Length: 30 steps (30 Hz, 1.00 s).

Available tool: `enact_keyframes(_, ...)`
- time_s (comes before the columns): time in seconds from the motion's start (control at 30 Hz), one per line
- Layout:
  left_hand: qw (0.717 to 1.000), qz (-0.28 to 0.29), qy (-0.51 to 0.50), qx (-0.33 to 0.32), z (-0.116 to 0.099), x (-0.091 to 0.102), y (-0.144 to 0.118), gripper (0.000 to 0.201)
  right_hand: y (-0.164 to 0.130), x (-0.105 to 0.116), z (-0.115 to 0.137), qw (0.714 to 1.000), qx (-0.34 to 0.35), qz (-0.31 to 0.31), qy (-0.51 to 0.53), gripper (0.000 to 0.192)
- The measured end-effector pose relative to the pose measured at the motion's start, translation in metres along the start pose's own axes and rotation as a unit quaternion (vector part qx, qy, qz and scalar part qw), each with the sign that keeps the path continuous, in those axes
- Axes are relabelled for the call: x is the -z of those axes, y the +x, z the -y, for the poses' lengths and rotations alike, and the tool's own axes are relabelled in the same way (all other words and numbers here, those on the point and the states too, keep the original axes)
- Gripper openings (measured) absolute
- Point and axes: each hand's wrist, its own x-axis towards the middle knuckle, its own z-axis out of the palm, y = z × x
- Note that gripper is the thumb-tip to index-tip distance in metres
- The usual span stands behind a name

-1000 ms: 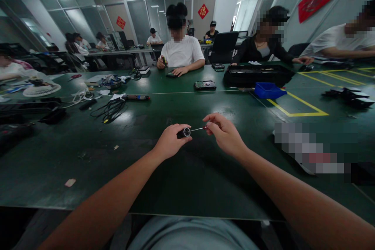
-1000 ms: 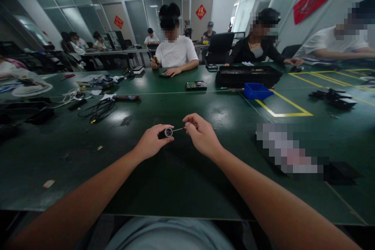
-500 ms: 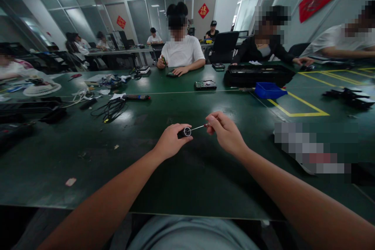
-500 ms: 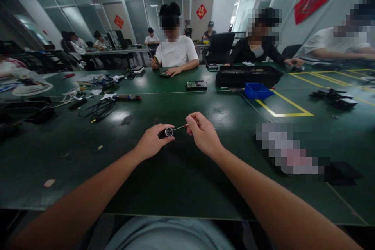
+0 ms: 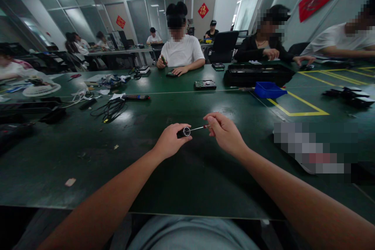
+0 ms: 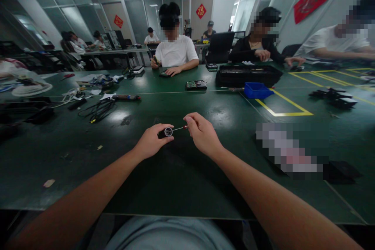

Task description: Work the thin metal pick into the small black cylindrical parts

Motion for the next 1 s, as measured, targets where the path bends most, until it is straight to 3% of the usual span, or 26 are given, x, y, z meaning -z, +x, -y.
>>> enact_keyframes(0.2,1.000,-0.006,-0.005,-0.003,-0.001,0.000,0.000,0.036,0.001,-0.003,-0.007,0.999,0.008,-0.031,0.015,0.028)
enact_keyframes(0.47,1.000,0.005,0.005,-0.003,0.000,-0.001,0.000,0.036,0.001,0.002,0.002,1.000,-0.009,-0.011,-0.015,0.027)
enact_keyframes(0.57,1.000,0.000,0.001,-0.002,0.000,0.000,0.000,0.036,0.000,-0.001,-0.001,0.999,-0.006,-0.031,0.027,0.018)
enact_keyframes(0.73,1.000,-0.003,-0.005,-0.003,0.000,0.000,0.000,0.036,0.003,-0.007,-0.006,0.986,-0.020,-0.043,0.160,0.021)
enact_keyframes(0.9,0.999,-0.002,-0.021,-0.024,-0.002,0.002,-0.001,0.037,0.008,-0.009,-0.013,0.957,-0.092,-0.062,0.269,0.030)
enact_keyframes(1.0,0.999,-0.010,-0.022,-0.024,-0.004,0.003,-0.002,0.038,0.010,-0.008,-0.016,0.942,-0.139,-0.042,0.302,0.029)
